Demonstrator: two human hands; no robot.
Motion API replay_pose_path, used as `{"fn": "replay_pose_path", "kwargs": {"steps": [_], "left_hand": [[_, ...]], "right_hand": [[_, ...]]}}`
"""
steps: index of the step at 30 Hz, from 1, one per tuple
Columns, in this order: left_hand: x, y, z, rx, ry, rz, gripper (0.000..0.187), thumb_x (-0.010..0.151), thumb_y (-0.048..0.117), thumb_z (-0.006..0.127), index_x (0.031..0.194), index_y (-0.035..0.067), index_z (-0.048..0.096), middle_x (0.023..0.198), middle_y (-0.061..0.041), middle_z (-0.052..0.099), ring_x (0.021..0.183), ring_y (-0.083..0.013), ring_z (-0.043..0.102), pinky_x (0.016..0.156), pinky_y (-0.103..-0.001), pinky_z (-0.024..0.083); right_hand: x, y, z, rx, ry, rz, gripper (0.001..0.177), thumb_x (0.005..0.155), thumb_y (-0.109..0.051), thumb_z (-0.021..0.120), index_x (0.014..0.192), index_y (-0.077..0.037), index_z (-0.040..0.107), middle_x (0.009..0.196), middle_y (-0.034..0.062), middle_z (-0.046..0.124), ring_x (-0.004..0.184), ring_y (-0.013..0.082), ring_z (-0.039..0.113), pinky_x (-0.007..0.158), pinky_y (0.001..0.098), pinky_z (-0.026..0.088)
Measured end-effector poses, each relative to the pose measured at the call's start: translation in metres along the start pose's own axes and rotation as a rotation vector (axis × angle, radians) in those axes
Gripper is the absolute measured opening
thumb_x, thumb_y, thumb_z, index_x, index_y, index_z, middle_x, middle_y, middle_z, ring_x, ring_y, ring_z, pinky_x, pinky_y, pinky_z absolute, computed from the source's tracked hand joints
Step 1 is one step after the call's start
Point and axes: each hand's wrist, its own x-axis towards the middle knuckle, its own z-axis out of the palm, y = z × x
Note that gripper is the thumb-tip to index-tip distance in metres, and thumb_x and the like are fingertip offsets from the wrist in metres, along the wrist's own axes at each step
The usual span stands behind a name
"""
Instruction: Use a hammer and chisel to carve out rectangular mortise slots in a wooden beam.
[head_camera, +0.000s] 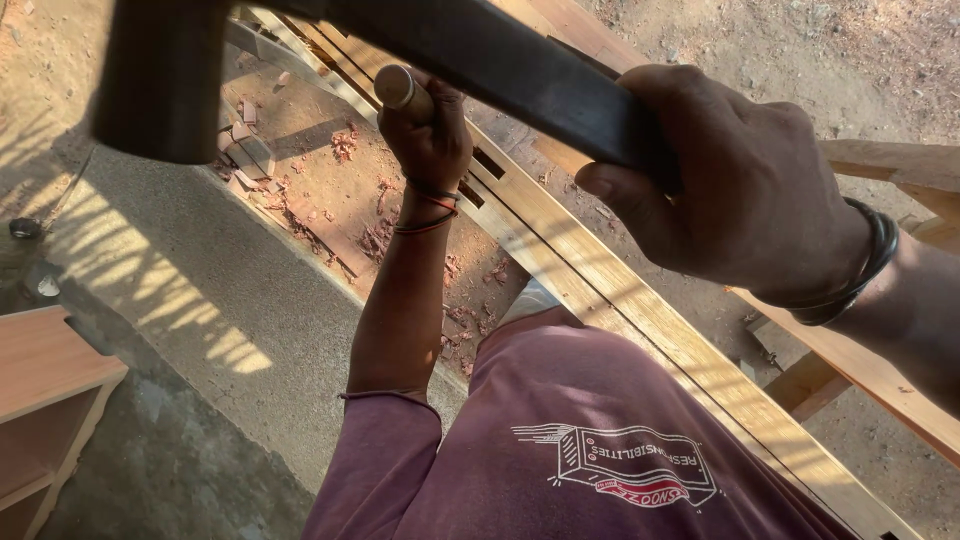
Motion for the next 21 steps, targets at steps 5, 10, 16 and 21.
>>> {"fn": "replay_pose_path", "kwargs": {"steps": [5, 10, 16, 21], "left_hand": [[-0.021, -0.056, -0.009, 0.086, 0.007, -0.06, 0.027, 0.1, 0.002, 0.066, 0.074, 0.0, 0.06, 0.063, -0.005, 0.062, 0.057, -0.0124, 0.057, 0.058, -0.027, 0.04], [-0.002, -0.007, -0.004, 0.104, -0.012, 0.135, 0.017, 0.098, 0.004, 0.064, 0.088, -0.007, 0.071, 0.078, -0.013, 0.072, 0.073, -0.0177, 0.068, 0.071, -0.034, 0.052], [-0.002, -0.007, -0.005, 0.164, -0.063, 0.18, 0.018, 0.1, 0.003, 0.061, 0.09, -0.004, 0.073, 0.08, -0.011, 0.073, 0.073, -0.0203, 0.071, 0.071, -0.03, 0.054], [-0.01, -0.025, -0.002, -0.035, 0.005, 0.071, 0.017, 0.1, 0.008, 0.059, 0.1, -0.005, 0.07, 0.088, -0.01, 0.076, 0.081, -0.0146, 0.071, 0.078, -0.028, 0.056]], "right_hand": [[-0.016, 0.021, 0.031, 0.015, -0.086, 0.085, 0.044, 0.104, -0.037, 0.071, 0.119, 0.0, 0.052, 0.073, 0.0086, 0.063, 0.051, 0.0182, 0.06, 0.041, 0.0316, 0.044], [-0.011, 0.022, 0.036, -0.078, -0.378, 0.234, 0.039, 0.104, -0.042, 0.063, 0.111, -0.005, 0.055, 0.078, 0.009, 0.063, 0.044, 0.0187, 0.056, 0.035, 0.0315, 0.044], [-0.022, 0.017, 0.027, 0.007, -0.123, 0.11, 0.044, 0.103, -0.041, 0.067, 0.12, -0.003, 0.054, 0.078, 0.0078, 0.065, 0.043, 0.0149, 0.054, 0.036, 0.0307, 0.042], [-0.027, 0.026, 0.045, 0.042, -0.153, 0.129, 0.039, 0.108, -0.039, 0.064, 0.119, -0.004, 0.052, 0.072, 0.0042, 0.061, 0.052, 0.0147, 0.057, 0.042, 0.0292, 0.045]]}}
